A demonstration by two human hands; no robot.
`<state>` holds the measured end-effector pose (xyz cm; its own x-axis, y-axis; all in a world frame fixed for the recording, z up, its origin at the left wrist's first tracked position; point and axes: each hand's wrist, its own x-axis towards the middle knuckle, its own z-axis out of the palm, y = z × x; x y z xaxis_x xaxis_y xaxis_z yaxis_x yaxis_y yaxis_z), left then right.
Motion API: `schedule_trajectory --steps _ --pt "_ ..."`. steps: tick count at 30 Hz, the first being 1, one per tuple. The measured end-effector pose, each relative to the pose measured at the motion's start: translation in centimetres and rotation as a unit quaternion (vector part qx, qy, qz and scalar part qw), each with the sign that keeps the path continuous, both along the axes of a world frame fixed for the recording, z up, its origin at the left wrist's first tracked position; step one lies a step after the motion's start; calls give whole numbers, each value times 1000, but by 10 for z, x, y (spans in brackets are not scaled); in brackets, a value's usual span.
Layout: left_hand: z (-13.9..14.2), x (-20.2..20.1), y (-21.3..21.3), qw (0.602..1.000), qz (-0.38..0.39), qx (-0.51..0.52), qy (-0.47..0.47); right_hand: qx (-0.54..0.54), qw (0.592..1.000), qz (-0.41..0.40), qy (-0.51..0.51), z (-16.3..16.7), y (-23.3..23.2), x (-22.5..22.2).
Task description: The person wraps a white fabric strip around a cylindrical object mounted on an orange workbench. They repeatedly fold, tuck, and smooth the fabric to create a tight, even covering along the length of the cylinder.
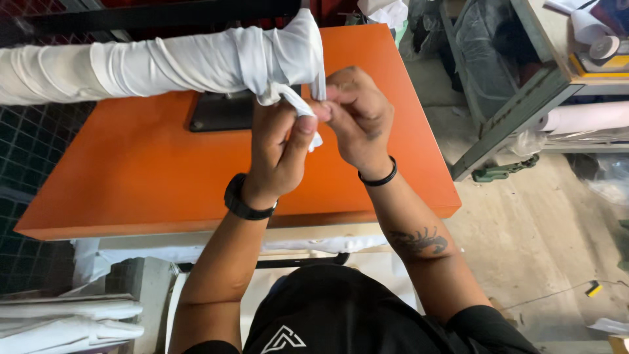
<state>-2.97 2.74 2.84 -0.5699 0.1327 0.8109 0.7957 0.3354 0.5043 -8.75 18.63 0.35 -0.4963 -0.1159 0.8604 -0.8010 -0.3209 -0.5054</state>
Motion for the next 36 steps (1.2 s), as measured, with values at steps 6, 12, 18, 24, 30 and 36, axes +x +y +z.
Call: schedule_trajectory --steps 6,12,18,24,30,36 --pt "2 2 10 996 40 25 80 51 992 -108 52 16 -5 10" --pt "-5 -15 15 987 -93 131 -19 139 949 -263 107 61 17 47" --pt "-6 -48 31 981 -39 125 146 176 835 -460 245 95 -2 73" --pt "-2 -59 15 983 -20 -4 182 255 793 -508 217 99 -9 65" --pt "-1 -50 -5 965 -11 -29 259 233 917 -302 114 103 12 60" --pt "2 -33 -18 980 -162 95 62 228 960 -142 81 110 32 58"
